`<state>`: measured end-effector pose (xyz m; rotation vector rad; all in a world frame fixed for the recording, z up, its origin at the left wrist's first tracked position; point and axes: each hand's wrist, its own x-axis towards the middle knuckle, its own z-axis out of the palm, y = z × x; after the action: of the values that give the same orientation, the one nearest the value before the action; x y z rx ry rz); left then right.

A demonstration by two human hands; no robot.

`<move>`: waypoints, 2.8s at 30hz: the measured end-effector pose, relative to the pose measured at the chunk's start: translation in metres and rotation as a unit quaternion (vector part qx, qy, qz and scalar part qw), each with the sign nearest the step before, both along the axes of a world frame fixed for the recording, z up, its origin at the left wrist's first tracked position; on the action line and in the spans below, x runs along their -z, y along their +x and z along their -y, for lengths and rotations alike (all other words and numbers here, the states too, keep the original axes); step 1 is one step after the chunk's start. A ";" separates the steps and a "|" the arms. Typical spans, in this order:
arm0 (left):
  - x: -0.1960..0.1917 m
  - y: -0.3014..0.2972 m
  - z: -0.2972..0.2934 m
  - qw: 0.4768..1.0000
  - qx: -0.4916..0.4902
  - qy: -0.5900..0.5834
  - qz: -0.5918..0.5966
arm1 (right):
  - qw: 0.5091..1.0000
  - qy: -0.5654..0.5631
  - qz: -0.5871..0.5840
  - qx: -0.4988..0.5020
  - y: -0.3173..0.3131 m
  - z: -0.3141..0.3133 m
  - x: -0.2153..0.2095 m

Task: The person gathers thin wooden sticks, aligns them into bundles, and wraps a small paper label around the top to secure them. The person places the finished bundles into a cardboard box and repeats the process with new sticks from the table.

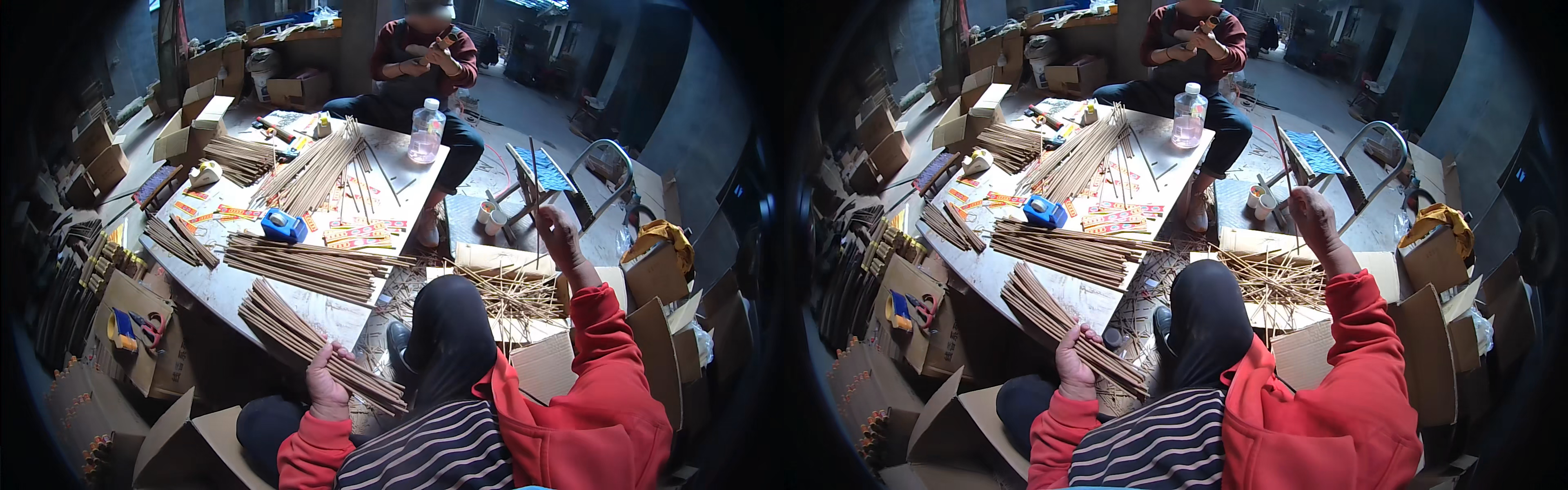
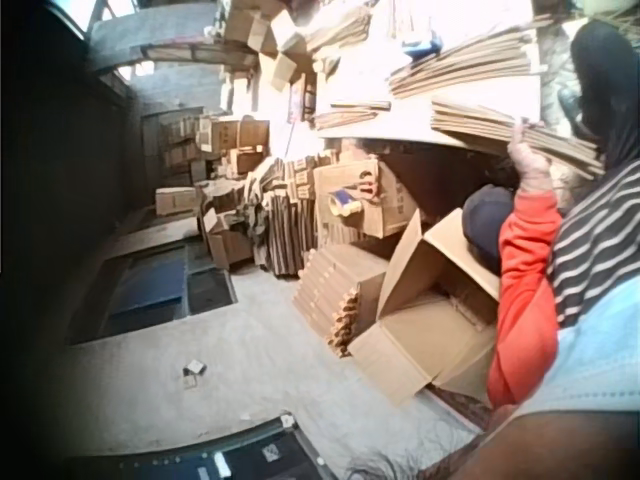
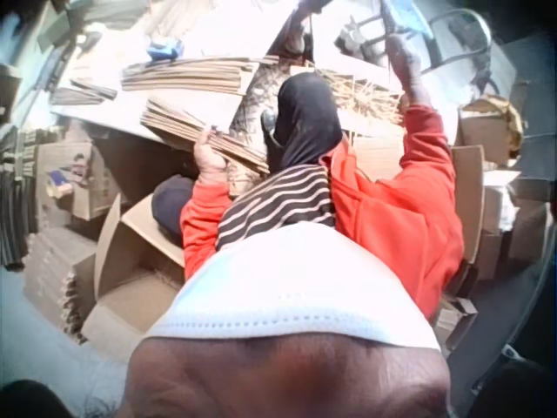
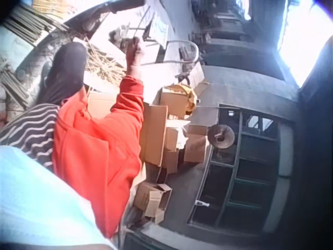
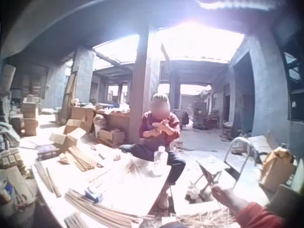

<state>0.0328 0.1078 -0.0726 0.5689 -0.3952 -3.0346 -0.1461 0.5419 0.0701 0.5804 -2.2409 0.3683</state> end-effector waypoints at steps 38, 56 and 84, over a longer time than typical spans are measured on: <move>-0.018 0.000 0.001 0.994 -0.083 -0.067 -0.023 | 0.331 -0.258 0.881 -0.217 0.138 0.298 0.062; -0.021 -0.002 0.016 0.991 -0.077 -0.098 -0.044 | 0.396 -0.215 0.858 -0.246 0.146 0.292 0.057; -0.035 -0.001 0.042 0.982 -0.126 -0.043 -0.134 | 0.309 -0.176 0.886 -0.298 0.146 0.290 0.059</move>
<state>0.0323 0.0658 -0.0372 0.1825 -0.4035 -2.7819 0.0000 0.2521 0.0107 0.8371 -3.2069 3.1796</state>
